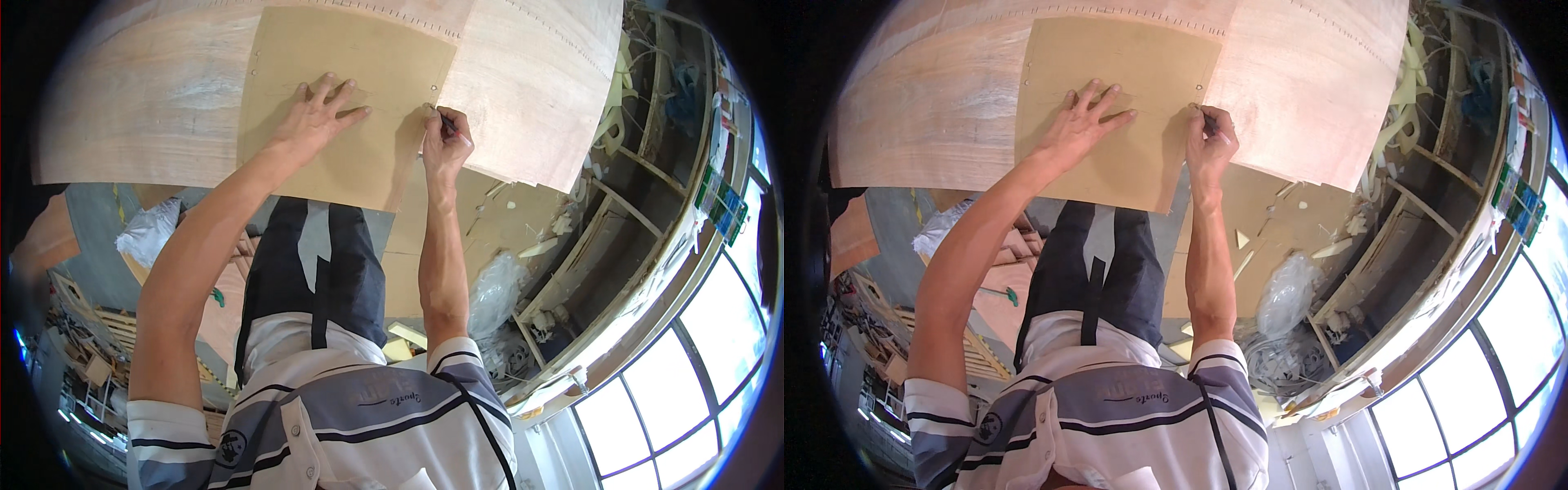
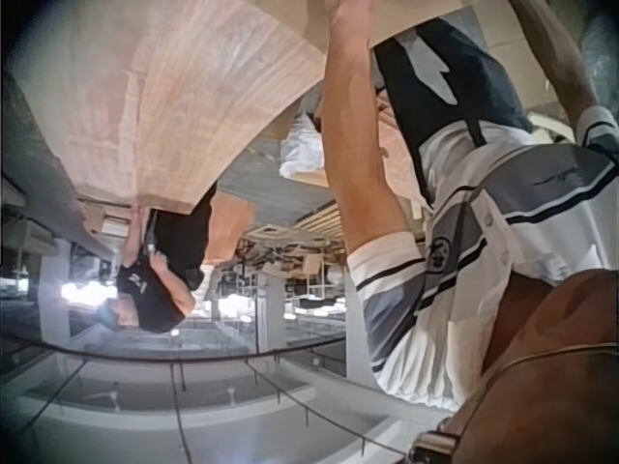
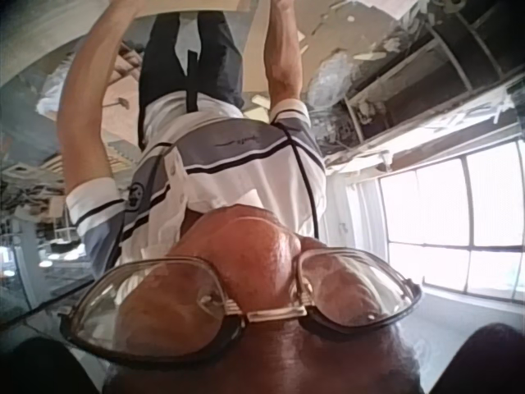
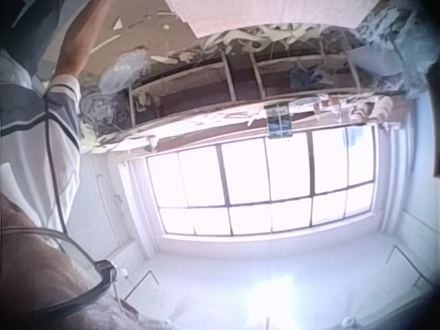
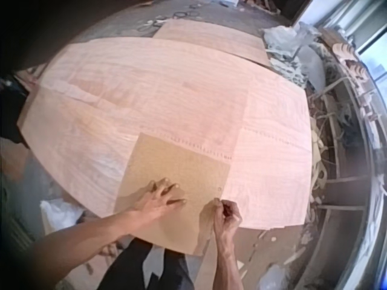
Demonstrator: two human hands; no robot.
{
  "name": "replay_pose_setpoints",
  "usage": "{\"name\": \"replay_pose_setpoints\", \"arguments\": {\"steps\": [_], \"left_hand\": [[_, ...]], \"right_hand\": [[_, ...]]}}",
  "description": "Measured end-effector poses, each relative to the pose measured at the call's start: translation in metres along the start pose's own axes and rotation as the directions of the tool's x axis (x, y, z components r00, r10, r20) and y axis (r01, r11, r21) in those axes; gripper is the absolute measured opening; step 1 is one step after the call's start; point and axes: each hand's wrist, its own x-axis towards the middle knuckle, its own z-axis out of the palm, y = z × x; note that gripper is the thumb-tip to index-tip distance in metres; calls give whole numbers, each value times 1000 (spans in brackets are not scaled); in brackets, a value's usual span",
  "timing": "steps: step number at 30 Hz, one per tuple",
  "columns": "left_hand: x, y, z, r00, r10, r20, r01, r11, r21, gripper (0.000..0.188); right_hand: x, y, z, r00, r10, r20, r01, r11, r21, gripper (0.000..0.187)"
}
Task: Marking and hammering wooden panels for furniture assembly in a manufacturing environment.
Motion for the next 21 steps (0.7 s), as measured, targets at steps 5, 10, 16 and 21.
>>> {"name": "replay_pose_setpoints", "arguments": {"steps": [5, 10, 16, 21], "left_hand": [[1, 1, -5, 1000, -4, 16, 4, 1000, -3, 83], [-1, 0, -3, 1000, -10, 6, 10, 1000, -15, 86], [-2, 1, -7, 999, -5, 35, 5, 1000, -19, 85], [0, 1, -12, 999, -8, 46, 11, 998, -54, 85]], "right_hand": [[2, -3, -1, 1000, 19, 12, -19, 1000, -14, 10], [1, -14, -1, 987, -150, 60, 161, 949, -272, 6], [5, -28, -2, 988, -61, 140, 109, 925, -365, 3], [4, -23, 0, 991, -85, 99, 108, 960, -260, 4]]}}
